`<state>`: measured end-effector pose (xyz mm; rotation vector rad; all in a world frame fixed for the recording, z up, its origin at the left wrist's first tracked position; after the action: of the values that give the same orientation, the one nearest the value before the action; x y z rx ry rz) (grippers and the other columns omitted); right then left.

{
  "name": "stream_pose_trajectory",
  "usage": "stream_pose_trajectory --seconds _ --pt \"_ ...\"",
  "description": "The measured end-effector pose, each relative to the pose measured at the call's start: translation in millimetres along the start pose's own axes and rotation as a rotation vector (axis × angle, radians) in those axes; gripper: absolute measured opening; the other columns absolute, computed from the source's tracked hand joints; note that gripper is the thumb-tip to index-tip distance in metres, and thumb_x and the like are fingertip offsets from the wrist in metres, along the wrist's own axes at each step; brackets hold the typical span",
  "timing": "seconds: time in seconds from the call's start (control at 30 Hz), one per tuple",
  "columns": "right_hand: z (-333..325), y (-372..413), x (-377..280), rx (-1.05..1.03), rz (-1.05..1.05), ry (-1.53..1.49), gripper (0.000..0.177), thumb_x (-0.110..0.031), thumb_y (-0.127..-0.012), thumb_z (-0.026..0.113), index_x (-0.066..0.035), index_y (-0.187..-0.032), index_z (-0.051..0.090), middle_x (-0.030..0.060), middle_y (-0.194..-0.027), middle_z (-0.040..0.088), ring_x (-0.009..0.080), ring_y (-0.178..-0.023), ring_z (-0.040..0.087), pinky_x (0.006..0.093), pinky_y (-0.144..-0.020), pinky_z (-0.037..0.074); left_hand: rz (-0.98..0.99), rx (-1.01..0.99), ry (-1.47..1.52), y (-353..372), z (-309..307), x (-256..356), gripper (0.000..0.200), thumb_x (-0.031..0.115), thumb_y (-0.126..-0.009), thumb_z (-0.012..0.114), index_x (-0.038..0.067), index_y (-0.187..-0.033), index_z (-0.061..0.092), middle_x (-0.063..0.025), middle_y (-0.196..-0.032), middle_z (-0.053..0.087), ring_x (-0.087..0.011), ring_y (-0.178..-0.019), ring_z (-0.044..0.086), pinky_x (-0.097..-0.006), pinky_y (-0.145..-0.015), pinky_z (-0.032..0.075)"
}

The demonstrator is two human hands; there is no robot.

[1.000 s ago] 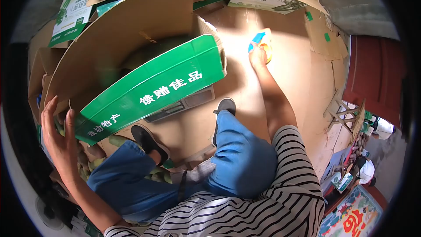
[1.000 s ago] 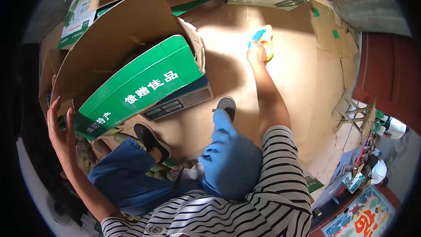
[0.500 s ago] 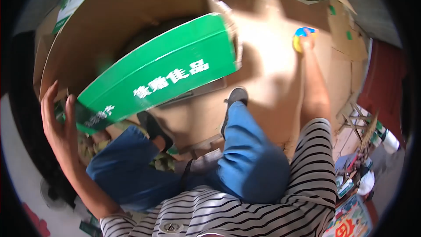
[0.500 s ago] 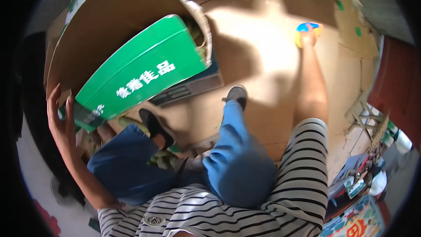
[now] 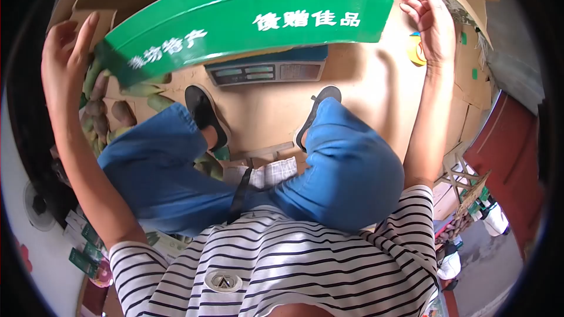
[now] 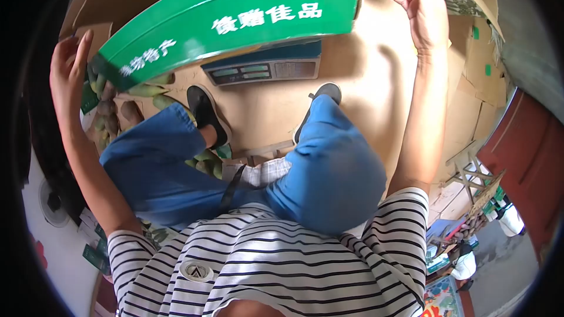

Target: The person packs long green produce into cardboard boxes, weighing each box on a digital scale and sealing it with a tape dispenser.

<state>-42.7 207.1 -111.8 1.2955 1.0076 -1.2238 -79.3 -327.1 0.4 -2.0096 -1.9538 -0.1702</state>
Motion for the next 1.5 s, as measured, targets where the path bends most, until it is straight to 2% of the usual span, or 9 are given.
stream_pose_trajectory --seconds 0.23,0.43,0.57,0.67,0.8,0.9,1.0,1.13,1.5 --pt "69 21 -36 -0.236 0.052 -0.064 0.052 -0.038 -0.102 0.038 0.007 -0.124 0.052 0.0085 -0.109 0.063 0.0107 -0.089 0.059 0.0257 -0.081 0.048 -0.228 -0.388 0.325 3 20 -28 0.048 0.045 -0.092 0.059 -0.002 -0.083 0.062 -0.003 -0.069 0.057 -0.0095 -0.062 0.052 -0.0258 -0.058 0.046" --pt "95 44 -40 -0.02 -0.105 0.256 0.042 -0.033 -0.099 0.051 0.001 -0.122 0.058 0.0043 -0.104 0.063 0.0079 -0.091 0.057 0.0242 -0.084 0.045 -0.163 -0.207 0.521 5 8 -30 0.046 0.043 -0.096 0.053 -0.001 -0.082 0.058 -0.0034 -0.066 0.054 -0.0115 -0.062 0.051 -0.0293 -0.058 0.045" --pt "109 44 -19 0.135 -0.328 0.415 0.033 -0.024 -0.094 0.062 0.0 -0.117 0.059 0.0045 -0.102 0.065 0.0101 -0.091 0.059 0.023 -0.082 0.047 -0.045 0.202 0.564 18 23 0 0.044 0.04 -0.099 0.044 -0.001 -0.101 0.061 -0.0107 -0.088 0.064 -0.024 -0.084 0.062 -0.0336 -0.078 0.048" --pt "124 46 -18 0.266 -0.452 0.632 0.035 -0.026 -0.093 0.063 -0.002 -0.118 0.058 0.0093 -0.096 0.067 0.0118 -0.085 0.062 0.0238 -0.075 0.048 0.532 0.511 0.147 48 32 40 0.057 0.038 -0.085 0.063 0.006 -0.129 0.048 -0.0141 -0.133 0.049 -0.033 -0.123 0.045 -0.0456 -0.104 0.032" --pt "131 51 -15 0.406 -0.578 1.055 0.04 -0.03 -0.094 0.056 -0.01 -0.129 0.051 0.014 -0.112 0.062 0.0322 -0.098 0.06 0.0394 -0.086 0.048 0.728 0.166 -0.126 73 76 59 0.081 0.059 -0.082 0.056 0.009 -0.143 0.037 -0.0132 -0.149 0.033 -0.0298 -0.138 0.03 -0.048 -0.114 0.017" --pt "138 49 -20 0.426 -0.81 1.264 0.04 -0.027 -0.092 0.056 -0.009 -0.128 0.053 0.0135 -0.123 0.056 0.0307 -0.113 0.053 0.0396 -0.094 0.043 0.724 0.121 -0.161 77 79 59 0.078 0.058 -0.084 0.052 0.009 -0.143 0.038 -0.0133 -0.148 0.034 -0.0292 -0.139 0.03 -0.0478 -0.114 0.018" --pt "186 52 -32 0.146 -1.135 1.414 0.051 -0.019 -0.077 0.064 -0.007 -0.125 0.055 0.0138 -0.13 0.052 0.0321 -0.121 0.046 0.049 -0.1 0.035 0.718 0.127 -0.123 78 81 59 0.078 0.056 -0.083 0.054 0.007 -0.142 0.038 -0.0138 -0.148 0.035 -0.0298 -0.138 0.03 -0.0479 -0.113 0.02" --pt "255 58 -6 -0.334 -1.1 1.333 0.068 -0.045 -0.084 0.061 -0.005 -0.136 0.045 0.0163 -0.139 0.044 0.0326 -0.132 0.039 0.0476 -0.107 0.031 0.668 0.081 -0.142 76 88 58 0.08 0.053 -0.082 0.059 0.004 -0.141 0.037 -0.014 -0.148 0.034 -0.0283 -0.139 0.029 -0.0473 -0.113 0.02" --pt "162 46 -22 -0.492 -1.044 1.488 0.069 -0.045 -0.084 0.061 -0.01 -0.14 0.04 0.0099 -0.142 0.042 0.028 -0.132 0.038 0.0441 -0.11 0.03 0.638 0.022 -0.205 75 89 58 0.083 0.056 -0.081 0.06 0.0 -0.139 0.038 -0.0156 -0.146 0.037 -0.029 -0.138 0.031 -0.047 -0.114 0.02"
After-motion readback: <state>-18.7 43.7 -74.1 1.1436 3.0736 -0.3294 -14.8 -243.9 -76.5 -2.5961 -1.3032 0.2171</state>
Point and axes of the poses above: each hand's wrist, its own y-axis away from the middle knuckle, its own z-axis out of the palm, x = y × z, the point moved 2 cm from there along -y, towards the middle knuckle
